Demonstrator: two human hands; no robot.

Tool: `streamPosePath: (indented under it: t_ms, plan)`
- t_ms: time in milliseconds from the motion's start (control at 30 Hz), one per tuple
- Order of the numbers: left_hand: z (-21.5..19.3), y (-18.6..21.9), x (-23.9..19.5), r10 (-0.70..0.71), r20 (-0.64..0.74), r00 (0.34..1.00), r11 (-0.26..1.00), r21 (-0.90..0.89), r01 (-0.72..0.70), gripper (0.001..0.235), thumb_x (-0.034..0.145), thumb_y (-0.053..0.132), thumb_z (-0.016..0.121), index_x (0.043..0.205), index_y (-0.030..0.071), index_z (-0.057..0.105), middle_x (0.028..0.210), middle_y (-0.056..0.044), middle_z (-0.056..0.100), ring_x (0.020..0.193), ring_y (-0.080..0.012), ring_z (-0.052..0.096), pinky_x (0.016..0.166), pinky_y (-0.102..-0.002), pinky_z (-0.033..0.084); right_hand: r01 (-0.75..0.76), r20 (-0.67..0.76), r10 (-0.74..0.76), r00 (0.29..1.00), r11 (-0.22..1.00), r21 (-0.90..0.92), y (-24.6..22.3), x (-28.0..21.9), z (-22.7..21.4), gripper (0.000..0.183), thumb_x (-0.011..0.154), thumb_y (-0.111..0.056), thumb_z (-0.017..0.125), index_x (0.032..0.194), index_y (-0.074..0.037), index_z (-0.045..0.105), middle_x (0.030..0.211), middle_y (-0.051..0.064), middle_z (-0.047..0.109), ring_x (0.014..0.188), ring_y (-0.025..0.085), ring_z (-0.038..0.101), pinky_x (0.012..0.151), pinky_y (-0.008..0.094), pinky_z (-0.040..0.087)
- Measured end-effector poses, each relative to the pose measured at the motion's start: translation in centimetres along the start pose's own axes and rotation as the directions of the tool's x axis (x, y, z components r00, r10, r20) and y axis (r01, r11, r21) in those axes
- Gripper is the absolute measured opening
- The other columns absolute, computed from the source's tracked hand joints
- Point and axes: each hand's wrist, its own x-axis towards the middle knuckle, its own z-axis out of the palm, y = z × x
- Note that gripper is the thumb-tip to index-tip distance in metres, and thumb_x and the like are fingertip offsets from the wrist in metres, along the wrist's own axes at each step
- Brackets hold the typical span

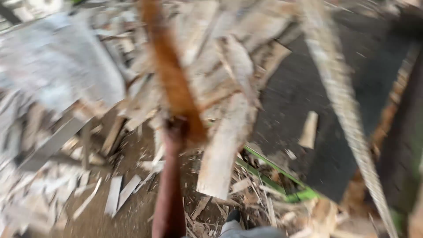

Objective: The person processes wooden planks using a manual sawing machine. They pick up planks from a pile, position them on the machine's table, and pull a rope to drive the saw through the wood. The person handles the planks by hand, turning them over and moving them between the machine and the pile.

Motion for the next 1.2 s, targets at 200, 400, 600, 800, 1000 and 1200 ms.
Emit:
streamPosePath:
  t_ms: [200, 400, 600, 800, 1000, 1200]
  plan:
    - [13.4, -5.3, 4.9, 0.716, 0.009, 0.698, 0.698, -0.014, -0.716, 0.067, 0.107, 0.009, 0.065, 0.162, 0.003, 0.026, 0.159, -0.021, 0.030, 0.139, -0.0246, 0.030, 0.114, -0.034, 0.031, -0.387, -0.346, 0.333, 0.877, 0.917, -0.099, -13.1, -6.2, -10.5, 0.020, 0.114, -0.017, 0.070, 0.118, 0.003, 0.069, 0.088, 0.021, 0.071, 0.077, 0.028, 0.069, 0.081, 0.043, 0.054]
    - [31.9, -13.6, -7.7, 0.478, 0.629, 0.613, 0.850, -0.154, -0.505, 0.049, 0.102, 0.010, 0.062, 0.149, 0.001, 0.051, 0.124, -0.023, 0.064, 0.109, -0.0317, 0.061, 0.096, -0.039, 0.051, -0.489, -0.466, 0.352, 0.811, 0.847, -0.210, -22.9, -1.5, -14.3, 0.020, 0.114, -0.017, 0.070, 0.121, 0.002, 0.072, 0.080, 0.023, 0.067, 0.066, 0.030, 0.064, 0.065, 0.044, 0.051]
    - [35.3, 2.6, -17.9, 0.201, 0.881, 0.427, 0.926, -0.028, -0.377, 0.067, 0.103, 0.026, 0.063, 0.165, 0.012, 0.043, 0.119, -0.035, 0.061, 0.106, -0.0390, 0.057, 0.089, -0.046, 0.048, -0.395, -0.462, 0.247, 0.852, 0.882, -0.257, -28.1, 3.9, -18.6, 0.029, 0.109, -0.016, 0.066, 0.092, 0.006, 0.065, 0.064, 0.018, 0.061, 0.054, 0.024, 0.054, 0.052, 0.039, 0.045]
    - [41.8, 18.2, -25.5, 0.499, 0.865, 0.052, 0.839, -0.468, -0.278, 0.105, 0.090, 0.079, 0.047, 0.164, 0.006, 0.029, 0.165, -0.027, 0.035, 0.152, -0.0424, 0.036, 0.121, -0.054, 0.034, -0.191, -0.403, 0.063, 0.913, 0.938, -0.288, -29.9, 6.7, -18.5, 0.023, 0.107, -0.010, 0.056, 0.091, 0.004, 0.066, 0.053, 0.010, 0.053, 0.038, 0.019, 0.044, 0.036, 0.034, 0.033]
    - [42.3, 27.6, -30.5, 0.577, 0.810, -0.107, 0.800, -0.587, -0.128, 0.138, 0.073, 0.078, 0.070, 0.167, 0.007, 0.000, 0.164, -0.035, 0.024, 0.147, -0.0472, 0.036, 0.116, -0.065, 0.035, -0.006, -0.464, -0.132, 0.876, 0.958, -0.285, -31.3, 9.1, -15.3, 0.028, 0.113, -0.008, 0.050, 0.093, 0.007, 0.064, 0.054, 0.005, 0.053, 0.034, 0.010, 0.047, 0.031, 0.027, 0.037]
    - [36.7, 29.1, -25.7, 0.812, 0.582, 0.043, 0.562, -0.759, -0.329, 0.082, 0.088, 0.005, 0.059, 0.162, 0.001, 0.023, 0.151, -0.031, 0.050, 0.122, -0.0335, 0.066, 0.095, -0.045, 0.065, 0.238, -0.513, -0.500, 0.698, 0.837, -0.493, -35.2, 14.0, -12.1, 0.011, 0.106, -0.004, 0.060, 0.096, 0.001, 0.060, 0.097, 0.029, 0.075, 0.061, 0.020, 0.071, 0.078, 0.043, 0.068]
